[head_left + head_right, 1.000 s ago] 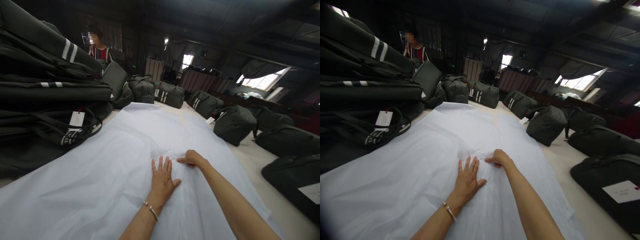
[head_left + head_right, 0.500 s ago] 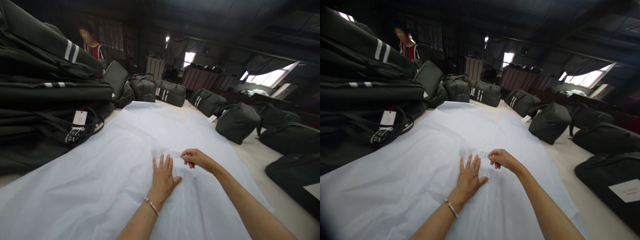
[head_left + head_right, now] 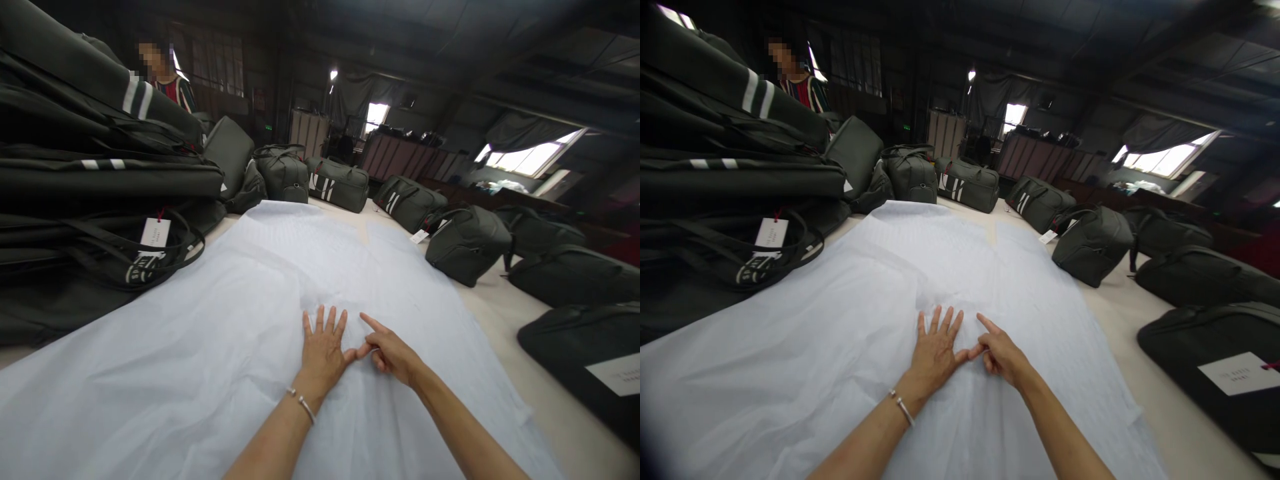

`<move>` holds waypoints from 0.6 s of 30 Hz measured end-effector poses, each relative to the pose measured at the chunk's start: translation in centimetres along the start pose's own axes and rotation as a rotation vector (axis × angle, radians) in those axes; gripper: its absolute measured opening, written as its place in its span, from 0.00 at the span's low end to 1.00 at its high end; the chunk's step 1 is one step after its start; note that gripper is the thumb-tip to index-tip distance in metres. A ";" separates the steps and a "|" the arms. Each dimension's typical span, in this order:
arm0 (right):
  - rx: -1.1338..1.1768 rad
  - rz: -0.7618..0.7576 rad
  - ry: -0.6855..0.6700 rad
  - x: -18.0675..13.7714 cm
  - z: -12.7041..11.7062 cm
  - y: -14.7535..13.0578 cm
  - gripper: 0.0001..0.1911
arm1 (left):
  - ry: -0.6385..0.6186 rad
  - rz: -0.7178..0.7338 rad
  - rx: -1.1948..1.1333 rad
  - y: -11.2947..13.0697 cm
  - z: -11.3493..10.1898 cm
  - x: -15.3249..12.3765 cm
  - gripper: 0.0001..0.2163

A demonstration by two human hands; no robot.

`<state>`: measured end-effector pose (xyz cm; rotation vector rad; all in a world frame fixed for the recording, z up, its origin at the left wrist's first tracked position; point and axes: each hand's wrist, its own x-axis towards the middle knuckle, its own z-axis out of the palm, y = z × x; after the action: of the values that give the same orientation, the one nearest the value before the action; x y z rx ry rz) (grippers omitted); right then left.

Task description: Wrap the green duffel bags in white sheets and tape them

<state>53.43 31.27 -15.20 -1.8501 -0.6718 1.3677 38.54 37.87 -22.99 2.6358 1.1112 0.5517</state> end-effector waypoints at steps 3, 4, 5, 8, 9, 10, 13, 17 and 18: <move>-0.087 0.039 0.056 0.8 0.7 1.0 0.46 | -0.046 -0.002 -0.004 -0.1 -0.3 0.0 0.34; -0.110 0.034 0.064 1.1 0.8 1.2 0.46 | -0.063 -0.003 0.002 -0.1 -0.5 0.1 0.35; -0.127 0.028 0.071 1.3 0.9 1.4 0.46 | -0.083 -0.007 0.013 0.0 -0.9 0.2 0.34; -0.154 0.022 0.082 1.5 1.0 1.4 0.45 | -0.153 0.008 0.095 0.5 -2.5 1.2 0.30; -0.160 0.023 0.085 1.6 1.0 1.4 0.45 | -0.168 0.024 0.129 0.7 -3.2 1.8 0.27; -0.165 0.025 0.087 1.6 1.0 1.4 0.45 | -0.173 0.044 0.159 1.0 -3.9 2.4 0.24; -0.170 0.038 0.091 1.7 1.1 1.3 0.44 | -0.147 0.094 0.200 2.0 -5.3 4.1 0.13; -0.172 0.038 0.088 2.0 1.0 1.6 0.42 | -0.174 0.170 0.188 2.7 -4.8 4.8 0.20; -0.178 0.039 0.087 2.0 1.0 1.7 0.41 | -0.189 0.185 0.185 2.7 -4.4 4.7 0.20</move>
<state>53.10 32.05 -17.85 -2.0607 -0.7358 1.2783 41.38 39.70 -16.92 2.8976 0.9075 0.2335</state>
